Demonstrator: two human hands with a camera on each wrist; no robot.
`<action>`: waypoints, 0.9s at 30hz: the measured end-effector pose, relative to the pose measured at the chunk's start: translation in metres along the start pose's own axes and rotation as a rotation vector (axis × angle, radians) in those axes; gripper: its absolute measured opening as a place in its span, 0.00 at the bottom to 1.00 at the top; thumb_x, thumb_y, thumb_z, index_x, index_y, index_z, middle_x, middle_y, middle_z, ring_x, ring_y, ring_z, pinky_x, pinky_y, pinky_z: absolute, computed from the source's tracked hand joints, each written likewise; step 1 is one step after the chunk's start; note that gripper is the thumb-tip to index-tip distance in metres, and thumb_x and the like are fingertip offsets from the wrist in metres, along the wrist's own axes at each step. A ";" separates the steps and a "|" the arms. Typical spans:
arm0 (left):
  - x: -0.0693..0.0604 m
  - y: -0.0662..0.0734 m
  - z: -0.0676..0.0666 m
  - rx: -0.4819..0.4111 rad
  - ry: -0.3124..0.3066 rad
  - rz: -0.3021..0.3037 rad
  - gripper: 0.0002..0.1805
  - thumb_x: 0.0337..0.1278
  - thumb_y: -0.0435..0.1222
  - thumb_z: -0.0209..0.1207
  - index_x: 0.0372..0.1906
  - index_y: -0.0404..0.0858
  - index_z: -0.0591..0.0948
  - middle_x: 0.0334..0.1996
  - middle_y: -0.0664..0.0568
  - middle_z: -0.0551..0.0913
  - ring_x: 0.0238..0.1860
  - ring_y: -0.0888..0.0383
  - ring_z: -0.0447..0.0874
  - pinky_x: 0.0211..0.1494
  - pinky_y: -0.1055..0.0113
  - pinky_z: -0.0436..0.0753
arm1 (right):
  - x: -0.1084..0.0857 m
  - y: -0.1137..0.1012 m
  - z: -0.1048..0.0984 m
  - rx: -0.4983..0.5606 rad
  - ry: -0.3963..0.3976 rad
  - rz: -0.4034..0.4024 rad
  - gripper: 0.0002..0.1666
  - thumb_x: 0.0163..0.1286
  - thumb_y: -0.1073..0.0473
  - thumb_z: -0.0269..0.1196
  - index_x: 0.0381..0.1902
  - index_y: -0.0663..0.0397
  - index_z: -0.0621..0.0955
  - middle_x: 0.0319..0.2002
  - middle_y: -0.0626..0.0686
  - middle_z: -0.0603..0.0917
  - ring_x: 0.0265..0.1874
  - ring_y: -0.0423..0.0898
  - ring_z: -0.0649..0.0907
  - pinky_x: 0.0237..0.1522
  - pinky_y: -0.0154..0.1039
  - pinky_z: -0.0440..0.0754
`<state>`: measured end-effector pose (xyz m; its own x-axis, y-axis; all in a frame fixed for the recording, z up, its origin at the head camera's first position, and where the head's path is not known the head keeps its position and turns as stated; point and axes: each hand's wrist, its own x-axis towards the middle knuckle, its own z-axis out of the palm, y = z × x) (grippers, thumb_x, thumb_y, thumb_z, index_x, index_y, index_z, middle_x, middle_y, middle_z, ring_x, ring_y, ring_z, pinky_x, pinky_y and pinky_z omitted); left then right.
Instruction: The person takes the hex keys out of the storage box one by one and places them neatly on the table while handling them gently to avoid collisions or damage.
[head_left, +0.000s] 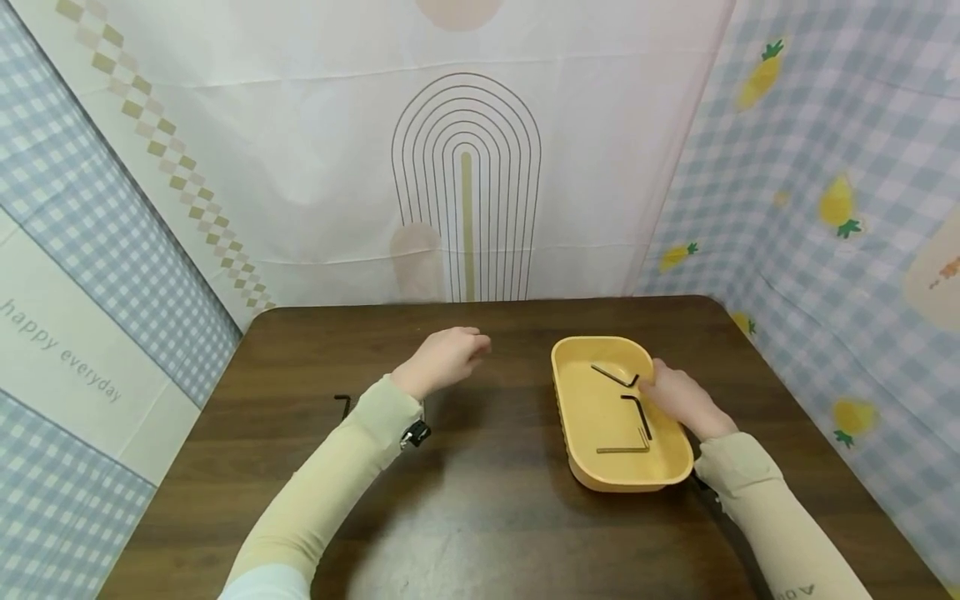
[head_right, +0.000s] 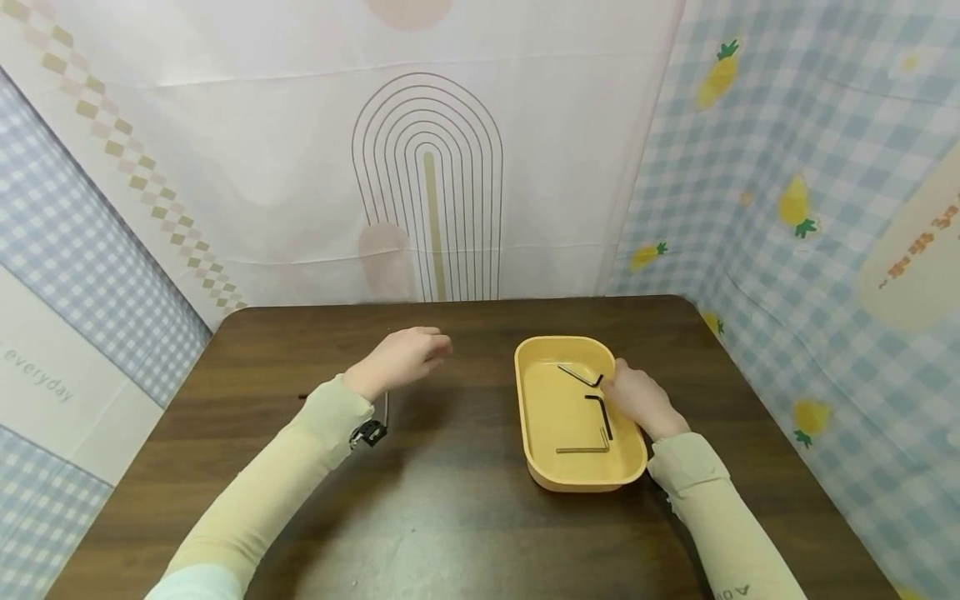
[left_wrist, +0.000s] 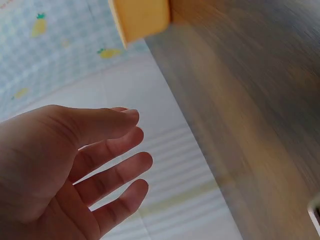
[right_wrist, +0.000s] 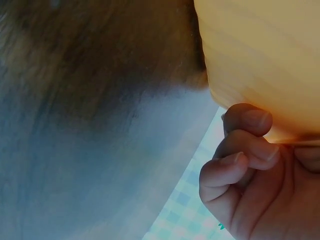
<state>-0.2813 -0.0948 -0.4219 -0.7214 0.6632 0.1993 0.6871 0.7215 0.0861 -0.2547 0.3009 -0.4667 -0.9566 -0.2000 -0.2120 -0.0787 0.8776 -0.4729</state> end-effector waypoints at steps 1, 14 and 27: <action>0.004 0.004 0.000 -0.002 -0.005 0.005 0.08 0.61 0.32 0.65 0.44 0.40 0.85 0.41 0.51 0.84 0.43 0.51 0.86 0.45 0.56 0.83 | 0.000 0.000 0.000 -0.003 0.004 -0.002 0.37 0.77 0.56 0.46 0.68 0.85 0.53 0.42 0.72 0.80 0.29 0.51 0.83 0.30 0.45 0.80; 0.046 0.057 0.007 -0.010 -0.046 0.092 0.10 0.66 0.36 0.62 0.50 0.43 0.84 0.41 0.53 0.83 0.39 0.57 0.84 0.42 0.62 0.83 | 0.001 0.006 -0.001 0.101 -0.022 0.015 0.35 0.76 0.55 0.47 0.68 0.78 0.58 0.37 0.64 0.82 0.27 0.49 0.85 0.28 0.44 0.82; 0.077 0.093 0.022 0.044 -0.146 0.154 0.13 0.66 0.35 0.60 0.53 0.43 0.83 0.48 0.53 0.85 0.45 0.58 0.85 0.47 0.65 0.82 | -0.003 0.007 -0.007 0.041 0.042 -0.036 0.40 0.82 0.41 0.43 0.66 0.76 0.65 0.54 0.76 0.77 0.49 0.67 0.82 0.46 0.59 0.79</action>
<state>-0.2751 0.0279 -0.4194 -0.6155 0.7856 0.0634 0.7879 0.6154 0.0226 -0.2542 0.3110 -0.4637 -0.9643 -0.2122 -0.1582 -0.1031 0.8515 -0.5140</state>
